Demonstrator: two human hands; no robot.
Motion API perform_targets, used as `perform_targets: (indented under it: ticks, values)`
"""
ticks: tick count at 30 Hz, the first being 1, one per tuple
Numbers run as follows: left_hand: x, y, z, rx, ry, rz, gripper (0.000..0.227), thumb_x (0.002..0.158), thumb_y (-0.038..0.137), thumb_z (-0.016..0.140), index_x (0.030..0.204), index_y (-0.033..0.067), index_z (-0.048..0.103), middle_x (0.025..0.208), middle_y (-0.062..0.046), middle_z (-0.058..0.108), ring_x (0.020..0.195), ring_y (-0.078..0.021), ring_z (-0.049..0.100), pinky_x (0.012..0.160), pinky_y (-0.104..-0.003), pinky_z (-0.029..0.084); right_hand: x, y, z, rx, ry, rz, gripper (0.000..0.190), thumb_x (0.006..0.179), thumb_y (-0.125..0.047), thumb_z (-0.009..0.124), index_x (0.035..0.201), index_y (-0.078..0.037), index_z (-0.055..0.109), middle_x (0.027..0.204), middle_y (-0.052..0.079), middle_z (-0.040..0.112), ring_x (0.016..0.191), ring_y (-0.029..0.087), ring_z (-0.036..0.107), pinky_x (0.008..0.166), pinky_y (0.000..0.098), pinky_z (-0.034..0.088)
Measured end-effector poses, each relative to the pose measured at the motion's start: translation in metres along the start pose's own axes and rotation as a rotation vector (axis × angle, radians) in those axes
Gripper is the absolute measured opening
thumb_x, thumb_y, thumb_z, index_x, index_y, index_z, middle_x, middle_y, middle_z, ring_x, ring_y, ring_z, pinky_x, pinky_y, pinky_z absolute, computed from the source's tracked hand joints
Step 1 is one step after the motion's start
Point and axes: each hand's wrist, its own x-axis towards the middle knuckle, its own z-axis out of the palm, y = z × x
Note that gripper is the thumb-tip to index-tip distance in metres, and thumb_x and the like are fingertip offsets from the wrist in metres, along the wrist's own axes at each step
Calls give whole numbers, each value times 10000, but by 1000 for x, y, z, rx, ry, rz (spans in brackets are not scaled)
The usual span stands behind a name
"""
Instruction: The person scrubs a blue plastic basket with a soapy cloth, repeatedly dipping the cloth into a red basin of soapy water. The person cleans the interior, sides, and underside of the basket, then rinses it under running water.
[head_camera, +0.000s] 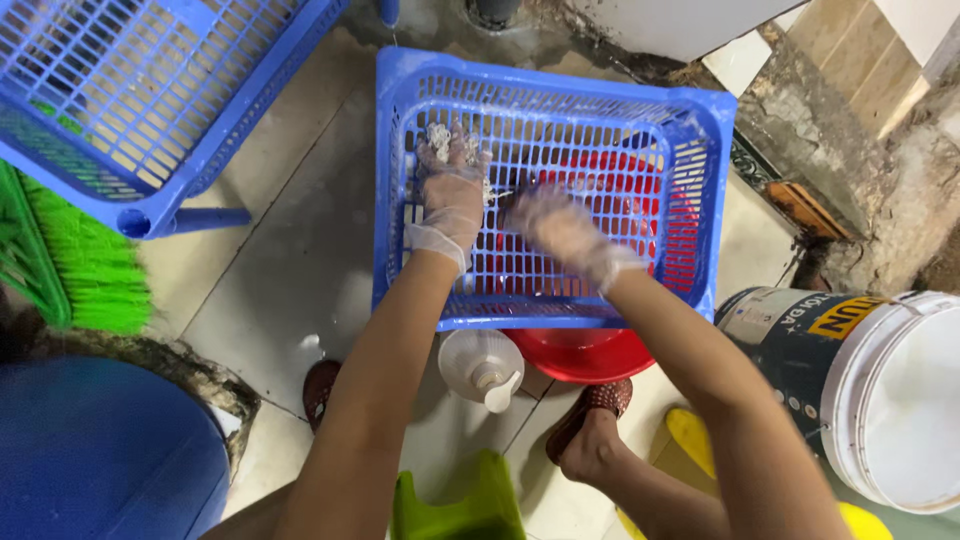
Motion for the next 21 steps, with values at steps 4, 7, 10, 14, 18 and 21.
perform_targets:
  ticks: [4,7,10,14,18,21]
  values:
    - [0,-3,3,-59,32,2,759,924,-4,533,1534,430,411,1704,-127,3,1414,-653,235,703,-460,622,17,7,1,-118,-292,275,216,966,-212,657,1158,-125,705,1142,119,693,1020,294,667,886,412,575]
    - [-6,-2,4,-58,13,12,771,920,-16,530,1543,423,412,1708,-119,5,1413,-639,255,701,-462,625,-10,0,14,-302,-276,-174,282,905,-101,672,1168,-190,720,1096,75,691,959,266,661,856,392,578]
    - [-6,-2,-3,-25,42,25,759,936,-12,519,1559,409,414,1706,-133,34,1393,-628,307,689,-480,629,-12,11,23,-348,-297,-227,438,803,-4,681,1188,-211,712,1101,81,682,902,276,654,761,351,587]
    - [-5,-1,-10,-22,19,21,812,897,-43,515,1546,426,380,1680,-123,44,1383,-620,318,654,-453,630,20,35,27,-259,-211,227,197,1053,-140,601,1215,-207,692,1141,80,676,987,282,639,840,413,570]
    - [-10,-4,-8,31,36,42,790,934,-30,513,1550,448,390,1704,-141,47,1378,-630,350,653,-445,633,-6,12,31,-365,-200,-203,390,899,-28,625,1271,-145,619,1112,111,661,1012,260,645,857,313,595]
    - [-14,1,-10,45,28,55,779,932,2,524,1555,450,388,1694,-130,39,1375,-632,347,666,-466,628,-15,3,27,-400,-175,-231,412,866,-22,617,1232,-211,599,1149,73,658,1091,264,648,888,350,594]
